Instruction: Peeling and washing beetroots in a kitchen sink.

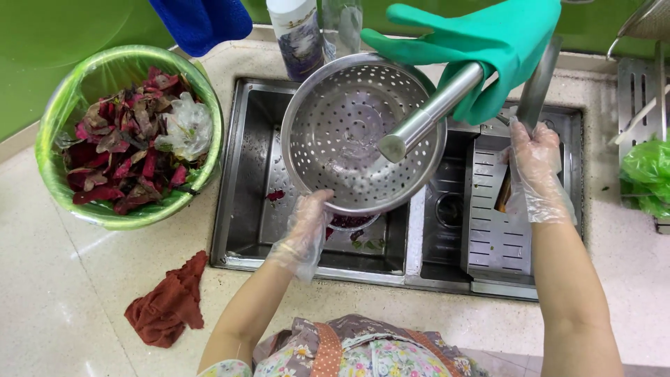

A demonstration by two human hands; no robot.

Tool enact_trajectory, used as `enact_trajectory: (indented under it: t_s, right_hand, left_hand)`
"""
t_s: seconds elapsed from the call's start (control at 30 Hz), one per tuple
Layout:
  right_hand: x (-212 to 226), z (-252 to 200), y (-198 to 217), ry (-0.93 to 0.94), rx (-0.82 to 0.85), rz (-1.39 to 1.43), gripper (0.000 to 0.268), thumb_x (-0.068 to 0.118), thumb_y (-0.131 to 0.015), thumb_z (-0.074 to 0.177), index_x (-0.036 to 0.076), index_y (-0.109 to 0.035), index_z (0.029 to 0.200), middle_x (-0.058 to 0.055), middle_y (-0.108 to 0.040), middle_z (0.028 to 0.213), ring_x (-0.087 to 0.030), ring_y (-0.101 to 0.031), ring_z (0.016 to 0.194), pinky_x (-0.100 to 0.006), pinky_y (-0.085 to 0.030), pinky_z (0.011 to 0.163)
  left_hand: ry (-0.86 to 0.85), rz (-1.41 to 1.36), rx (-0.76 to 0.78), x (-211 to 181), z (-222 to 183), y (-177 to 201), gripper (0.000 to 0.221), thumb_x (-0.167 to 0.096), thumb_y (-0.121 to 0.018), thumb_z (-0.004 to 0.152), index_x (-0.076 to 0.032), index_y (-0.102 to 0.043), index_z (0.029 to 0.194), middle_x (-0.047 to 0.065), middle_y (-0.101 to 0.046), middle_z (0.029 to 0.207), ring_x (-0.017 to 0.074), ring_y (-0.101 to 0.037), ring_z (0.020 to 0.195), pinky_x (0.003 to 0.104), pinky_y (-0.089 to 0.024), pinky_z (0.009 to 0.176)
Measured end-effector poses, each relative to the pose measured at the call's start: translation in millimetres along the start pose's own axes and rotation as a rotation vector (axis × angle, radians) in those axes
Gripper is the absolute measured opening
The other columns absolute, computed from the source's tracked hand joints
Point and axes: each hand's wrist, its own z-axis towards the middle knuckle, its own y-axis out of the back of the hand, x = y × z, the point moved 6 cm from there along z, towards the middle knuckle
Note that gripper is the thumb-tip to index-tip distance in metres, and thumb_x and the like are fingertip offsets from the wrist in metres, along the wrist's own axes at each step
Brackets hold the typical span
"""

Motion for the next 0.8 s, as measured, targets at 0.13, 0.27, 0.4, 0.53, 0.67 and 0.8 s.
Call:
enact_trajectory:
  t_s: [0.13,0.27,0.4,0.53,0.67,0.8]
  right_hand:
    - [25.9,-6.9,-14.7,-0.09,0.05,0.157,0.02,0.026,-0.066,0.106,0.007,-0.067,0.11,0.002,-0.055,0.071,-0.009,-0.052,0.051,-0.023,-0.041,0.046]
    - [50.7,-26.9,8.6,-0.132,0.065,-0.379,0.031,0.032,-0.066,0.103,0.004,-0.075,0.112,-0.014,-0.071,0.091,-0.029,-0.064,0.082,-0.041,-0.049,0.076]
    - [63.7,-60.2,50.2,-0.08,0.023,-0.519,0.031,0.021,-0.063,0.11,-0.008,-0.069,0.103,-0.02,-0.067,0.082,-0.032,-0.06,0.067,-0.044,-0.049,0.064]
    - [135.0,-123.7,73.1,-0.129,-0.052,-0.659,0.027,0.007,-0.048,0.113,-0.007,-0.069,0.121,-0.023,-0.068,0.097,-0.034,-0.063,0.08,-0.047,-0.052,0.069]
    - [141.2,-165.5,75.3,-0.196,-0.034,-0.692,0.023,0.003,-0.048,0.118,-0.008,-0.067,0.109,-0.023,-0.067,0.086,-0.034,-0.061,0.069,-0.048,-0.05,0.059]
    - [124.2,-191.9,50.5,-0.226,0.013,-0.435,0.04,0.014,-0.05,0.121,-0.002,-0.061,0.086,-0.01,-0.05,0.064,-0.021,-0.042,0.053,-0.037,-0.032,0.046]
  left_hand:
    - [0.169,-0.019,-0.041,24.6,-14.4,-1.2,0.025,-0.005,-0.066,0.086,0.007,-0.063,0.108,0.019,-0.066,0.1,0.0229,-0.06,0.076,0.024,-0.049,0.062]
    - [0.404,0.038,0.033,67.3,-19.4,-19.0,0.03,0.002,-0.066,0.085,0.005,-0.057,0.114,0.012,-0.065,0.084,0.0175,-0.059,0.062,0.02,-0.049,0.052]
    - [0.408,0.048,0.371,55.4,-66.1,-63.6,0.037,-0.004,-0.058,0.09,0.011,-0.05,0.123,0.027,-0.061,0.125,0.0316,-0.064,0.118,0.03,-0.055,0.106]
    - [0.612,0.034,0.205,140.7,-21.7,-85.5,0.034,0.004,-0.064,0.089,0.012,-0.059,0.122,0.028,-0.071,0.113,0.0261,-0.075,0.087,0.018,-0.063,0.064]
    - [0.395,0.39,0.603,103.9,-63.2,-119.3,0.049,-0.02,-0.052,0.092,0.003,-0.052,0.135,0.021,-0.048,0.155,0.0307,-0.045,0.145,0.042,-0.029,0.125]
    - [0.152,0.567,0.582,121.1,-36.7,-115.5,0.034,-0.028,-0.06,0.091,-0.001,-0.071,0.107,0.016,-0.069,0.105,0.025,-0.065,0.096,0.034,-0.056,0.084]
